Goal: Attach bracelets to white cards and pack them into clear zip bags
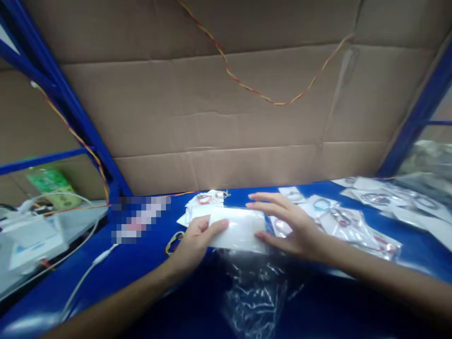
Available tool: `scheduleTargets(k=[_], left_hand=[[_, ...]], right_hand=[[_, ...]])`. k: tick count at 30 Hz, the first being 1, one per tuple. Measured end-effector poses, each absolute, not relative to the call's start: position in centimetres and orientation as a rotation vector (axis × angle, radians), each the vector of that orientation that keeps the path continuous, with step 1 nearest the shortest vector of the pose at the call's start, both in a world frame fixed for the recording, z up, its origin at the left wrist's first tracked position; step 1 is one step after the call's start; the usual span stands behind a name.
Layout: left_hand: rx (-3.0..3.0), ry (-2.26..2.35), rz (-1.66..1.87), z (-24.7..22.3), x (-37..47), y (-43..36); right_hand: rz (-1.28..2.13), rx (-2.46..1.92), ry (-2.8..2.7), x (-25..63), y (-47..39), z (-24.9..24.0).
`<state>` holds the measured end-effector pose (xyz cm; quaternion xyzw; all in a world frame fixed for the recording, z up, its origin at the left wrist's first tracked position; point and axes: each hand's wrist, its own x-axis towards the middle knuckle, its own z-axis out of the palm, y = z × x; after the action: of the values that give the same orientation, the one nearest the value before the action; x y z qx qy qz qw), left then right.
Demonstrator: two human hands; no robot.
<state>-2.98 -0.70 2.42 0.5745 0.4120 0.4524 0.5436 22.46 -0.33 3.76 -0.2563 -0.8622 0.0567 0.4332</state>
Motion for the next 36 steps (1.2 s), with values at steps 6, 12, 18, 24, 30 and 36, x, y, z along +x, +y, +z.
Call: scheduleTargets(k=[6, 12, 18, 24, 30, 36], left_hand=[[1.405, 0.979, 1.087, 2.7, -3.1, -0.6], [1.479, 1.024, 1.077, 2.5, -3.4, -0.2], [1.507, 1.042, 1.18, 2.7, -3.8, 0.2], [1.634, 0.985, 1.267, 2.9, -4.1, 0.3], [1.741, 1.023, 1.299, 2.2, -4.5, 0.2], [1.852, 1.015, 1.268, 2.1, -4.2, -0.1]], right_hand=[[-0.283, -0.293, -2.441, 23.1, -0.1, 3.8], [-0.425, -0.177, -2.325, 23.8, 0.2, 3.9], [-0.545, -0.266, -2.335, 23.9, 0.4, 4.2], [-0.15, -0.419, -2.236, 22.9, 0.4, 4.1], [0.483, -0.858, -1.938, 22.3, -0.1, 4.7], [0.704, -0.9, -1.915, 22.5, 0.3, 4.6]])
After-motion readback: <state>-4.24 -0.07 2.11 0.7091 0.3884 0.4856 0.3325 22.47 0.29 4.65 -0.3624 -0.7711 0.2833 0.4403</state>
